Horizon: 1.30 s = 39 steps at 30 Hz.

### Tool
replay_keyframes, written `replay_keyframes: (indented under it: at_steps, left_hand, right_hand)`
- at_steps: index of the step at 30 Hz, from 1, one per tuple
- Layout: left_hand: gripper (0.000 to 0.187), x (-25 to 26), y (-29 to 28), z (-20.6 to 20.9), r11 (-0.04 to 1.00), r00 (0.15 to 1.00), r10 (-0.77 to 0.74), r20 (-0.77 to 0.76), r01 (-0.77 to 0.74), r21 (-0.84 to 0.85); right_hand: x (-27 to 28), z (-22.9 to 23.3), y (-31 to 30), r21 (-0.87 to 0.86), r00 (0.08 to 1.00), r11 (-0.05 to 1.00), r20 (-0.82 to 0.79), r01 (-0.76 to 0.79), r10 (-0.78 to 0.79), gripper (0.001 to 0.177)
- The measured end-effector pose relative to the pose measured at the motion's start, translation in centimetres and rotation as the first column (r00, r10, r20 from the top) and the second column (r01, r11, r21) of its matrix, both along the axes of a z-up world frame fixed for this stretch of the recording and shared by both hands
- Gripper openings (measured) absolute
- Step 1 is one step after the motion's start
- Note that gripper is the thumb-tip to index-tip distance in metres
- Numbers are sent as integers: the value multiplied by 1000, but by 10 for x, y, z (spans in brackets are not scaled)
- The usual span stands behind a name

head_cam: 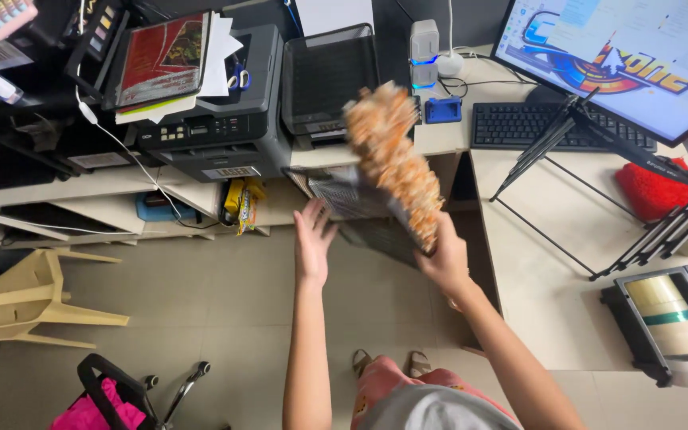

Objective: The person cleans a black wire mesh tray using an orange duster. They wipe the tray's surface and edges thoroughly while holding it in one hand. After cleaning, the person places the tray back onto a wire rack on the desk.

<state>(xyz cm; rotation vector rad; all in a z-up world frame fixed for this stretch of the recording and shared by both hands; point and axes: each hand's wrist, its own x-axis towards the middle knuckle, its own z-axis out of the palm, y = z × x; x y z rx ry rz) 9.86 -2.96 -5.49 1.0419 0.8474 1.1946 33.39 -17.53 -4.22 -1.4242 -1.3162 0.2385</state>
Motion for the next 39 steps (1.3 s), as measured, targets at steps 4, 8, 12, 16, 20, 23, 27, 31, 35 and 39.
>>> replay_keyframes:
  at_steps: [4, 8, 12, 16, 20, 23, 27, 31, 35, 39]
  left_hand:
    - [64, 13, 17, -27, 978, 899, 4, 438, 87, -188]
    - [53, 11, 12, -37, 996, 865, -54, 499, 83, -36]
    - [56, 6, -10, -6, 991, 927, -97, 362, 123, -51]
    - [60, 1, 9, -35, 982, 781, -106, 615, 179, -59]
    - [50, -10, 0, -52, 997, 972, -80, 223, 77, 24]
    - [47, -18, -4, -48, 988, 983, -151, 106, 146, 55]
    - [49, -32, 11, -64, 994, 985, -113, 130, 111, 25]
    - [46, -34, 0, -36, 979, 992, 49, 113, -70, 189]
    - [50, -41, -7, -56, 983, 977, -116, 177, 87, 161]
    - [43, -39, -35, -20, 977, 983, -180, 21, 176, 120]
  right_hand:
    - [-5, -55, -6, -8, 948, 999, 316, 39, -34, 72]
    - [-6, -49, -17, 24, 844, 998, 535, -66, 42, 72]
    - [-1, -51, -36, -1, 810, 973, 554, -231, 193, 61]
    - [-1, -63, -33, -106, 804, 976, 555, -189, 215, 50]
    - [-3, -8, -2, -124, 853, 992, 515, -17, 79, 43]
    - [-11, 20, 12, -128, 866, 991, 498, 35, 34, 44]
    - [-25, 8, -3, -102, 886, 987, 435, -127, 159, 47]
    - [-40, -32, -31, -127, 880, 958, 378, -257, 287, 48]
    - [-41, -8, -4, -159, 931, 978, 318, -132, 178, 45]
    - [-32, 31, 24, -172, 977, 984, 199, -43, 77, 44]
